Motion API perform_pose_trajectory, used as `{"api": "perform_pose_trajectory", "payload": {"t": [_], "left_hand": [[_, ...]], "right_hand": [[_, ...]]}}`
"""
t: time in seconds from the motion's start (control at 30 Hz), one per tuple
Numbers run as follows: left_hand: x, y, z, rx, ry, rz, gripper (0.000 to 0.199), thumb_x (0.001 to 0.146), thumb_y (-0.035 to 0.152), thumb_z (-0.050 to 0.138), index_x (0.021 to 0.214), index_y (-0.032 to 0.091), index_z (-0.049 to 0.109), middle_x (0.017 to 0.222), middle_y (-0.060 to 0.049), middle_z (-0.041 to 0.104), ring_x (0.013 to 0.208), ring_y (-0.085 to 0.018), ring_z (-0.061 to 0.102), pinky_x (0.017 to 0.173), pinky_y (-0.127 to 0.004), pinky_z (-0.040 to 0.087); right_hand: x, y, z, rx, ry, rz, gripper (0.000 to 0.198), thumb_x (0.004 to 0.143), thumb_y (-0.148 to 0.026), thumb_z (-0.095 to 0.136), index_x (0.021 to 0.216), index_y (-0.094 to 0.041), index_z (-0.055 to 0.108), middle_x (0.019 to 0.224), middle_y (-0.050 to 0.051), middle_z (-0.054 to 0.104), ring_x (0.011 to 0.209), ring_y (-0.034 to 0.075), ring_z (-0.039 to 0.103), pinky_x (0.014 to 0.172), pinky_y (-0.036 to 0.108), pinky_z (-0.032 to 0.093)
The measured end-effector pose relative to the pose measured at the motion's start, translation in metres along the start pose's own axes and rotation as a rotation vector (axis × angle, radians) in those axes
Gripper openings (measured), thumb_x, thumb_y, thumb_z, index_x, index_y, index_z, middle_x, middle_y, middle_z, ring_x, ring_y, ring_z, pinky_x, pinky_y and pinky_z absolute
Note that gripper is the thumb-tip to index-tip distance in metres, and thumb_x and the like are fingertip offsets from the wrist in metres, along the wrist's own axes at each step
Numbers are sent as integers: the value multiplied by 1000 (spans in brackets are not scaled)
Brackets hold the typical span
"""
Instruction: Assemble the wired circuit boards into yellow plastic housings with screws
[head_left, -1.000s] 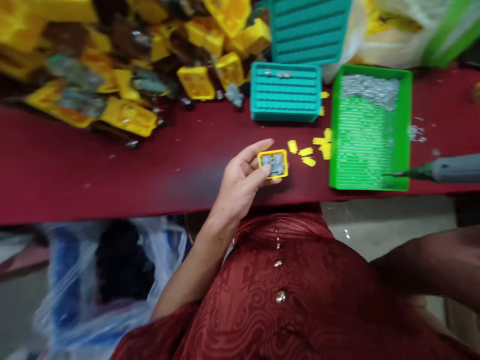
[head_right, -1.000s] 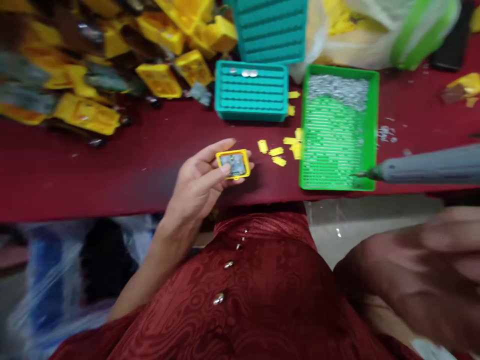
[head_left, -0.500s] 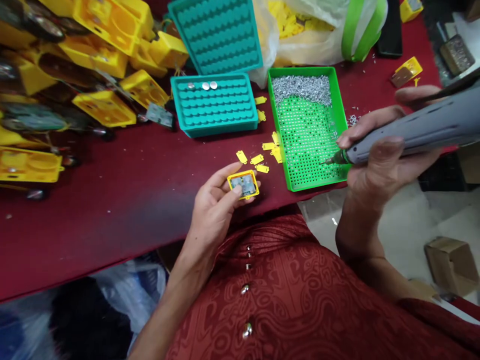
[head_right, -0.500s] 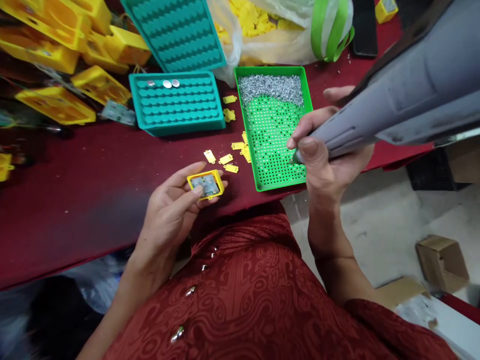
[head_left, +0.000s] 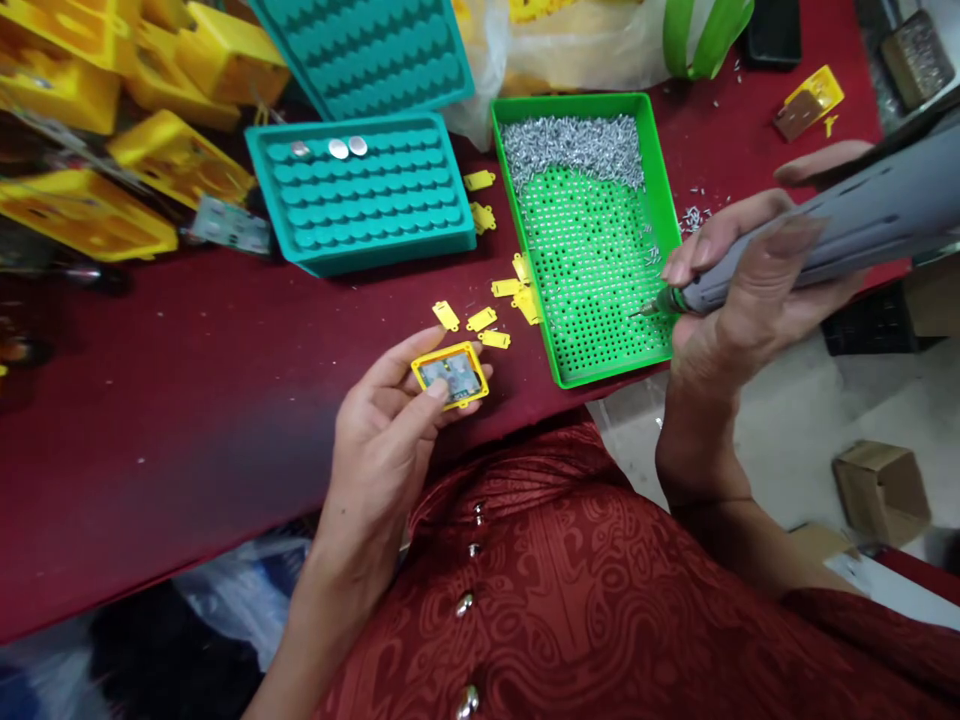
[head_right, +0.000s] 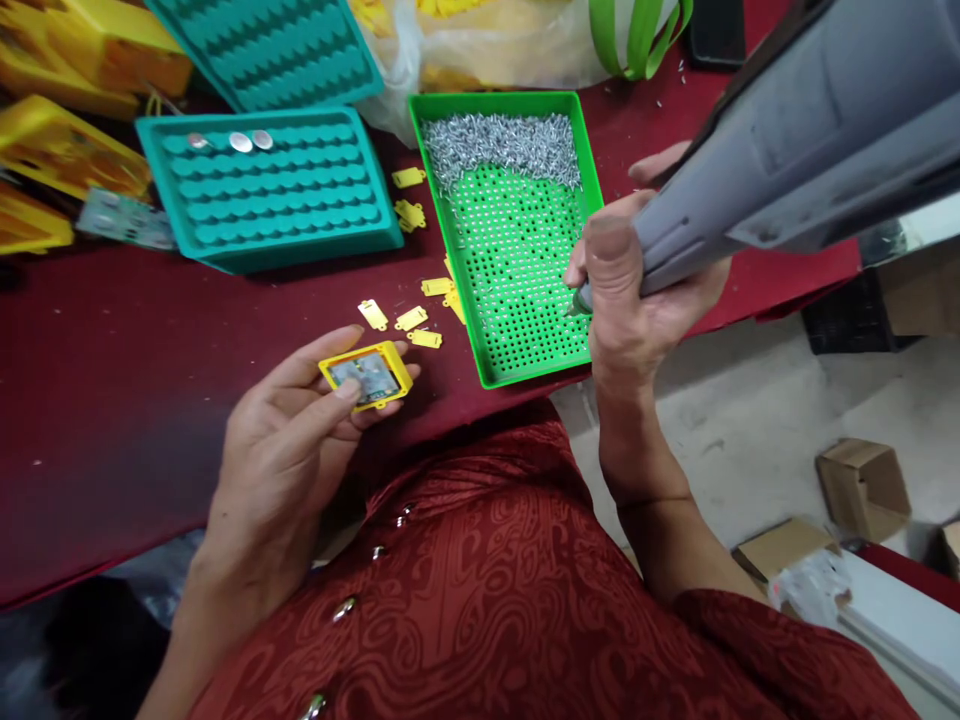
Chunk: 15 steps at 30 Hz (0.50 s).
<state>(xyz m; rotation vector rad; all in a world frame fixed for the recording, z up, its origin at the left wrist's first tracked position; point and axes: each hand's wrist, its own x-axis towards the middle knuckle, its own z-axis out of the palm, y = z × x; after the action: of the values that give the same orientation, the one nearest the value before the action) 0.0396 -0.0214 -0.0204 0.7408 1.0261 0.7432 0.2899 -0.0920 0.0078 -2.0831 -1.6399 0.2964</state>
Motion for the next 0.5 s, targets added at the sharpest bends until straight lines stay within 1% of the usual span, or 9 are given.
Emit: {"api": "perform_pose_trajectory", "payload": {"t": [0.1,0.17,0.2,0.27,0.33,0.37,0.4,0.43,0.5], "left_hand": [[0,1,1,2,8,-5,41,76,25,97,113,21,79,101,-6,87,87,-22,86,66,-22,69],[0,1,1,-1,5,-10,41,76,26,97,112,22,80,102,-6,88,87,-22,86,66,-22,69],[0,1,2,-4,2,-13,40,76,26,97,112,23,80,102,-6,88,88,-22,86,67,-22,69],[0,1,2,-16,-4,-14,40,76,26,97,112,23,80,103,-6,88,90,-22,86,67,-21,69],[0,1,2,-29,-7,-20,40,76,25,98,112,23,81,103,-6,88,91,-22,86,67,-21,69],[0,1,2,-31,-6,-23,40,75,24,98,112,24,81,103,-6,88,91,-22,86,67,-21,69],[0,1,2,-30,-4,-23,40,75,25,98,112,24,81,102,-6,88,90,-22,86,67,-21,69],[0,1,1,-25,1,-22,40,75,25,98,112,24,81,102,-6,88,89,-22,86,67,-22,69],[0,1,0,-6,11,-20,41,76,26,97,112,23,80,103,-6,88,89,-23,86,67,-23,70]], "right_hand": [[-1,0,1,16,-23,-15,86,90,-84,66,157,-33,51,110,12,74,114,31,72,90,49,60],[2,-1,5,43,18,16,85,93,-83,64,159,-33,48,108,12,74,110,30,72,88,48,60],[5,-1,8,61,66,42,84,95,-83,60,161,-32,45,107,12,73,107,30,72,87,48,60],[13,-1,17,115,246,93,82,102,-82,44,165,-30,37,106,13,71,96,27,72,82,47,59],[21,0,24,176,513,118,82,106,-79,19,166,-24,29,105,15,68,79,22,67,73,43,57],[25,1,25,196,607,117,84,107,-77,9,167,-21,26,105,16,67,74,20,63,69,42,55],[26,2,25,205,633,107,85,106,-76,6,167,-20,25,107,17,66,72,19,62,67,41,54],[27,3,22,200,584,87,85,107,-77,10,167,-20,26,109,17,66,75,19,63,69,41,54],[23,5,11,161,306,14,84,105,-81,35,166,-24,33,112,16,68,90,24,69,78,44,57]]}}
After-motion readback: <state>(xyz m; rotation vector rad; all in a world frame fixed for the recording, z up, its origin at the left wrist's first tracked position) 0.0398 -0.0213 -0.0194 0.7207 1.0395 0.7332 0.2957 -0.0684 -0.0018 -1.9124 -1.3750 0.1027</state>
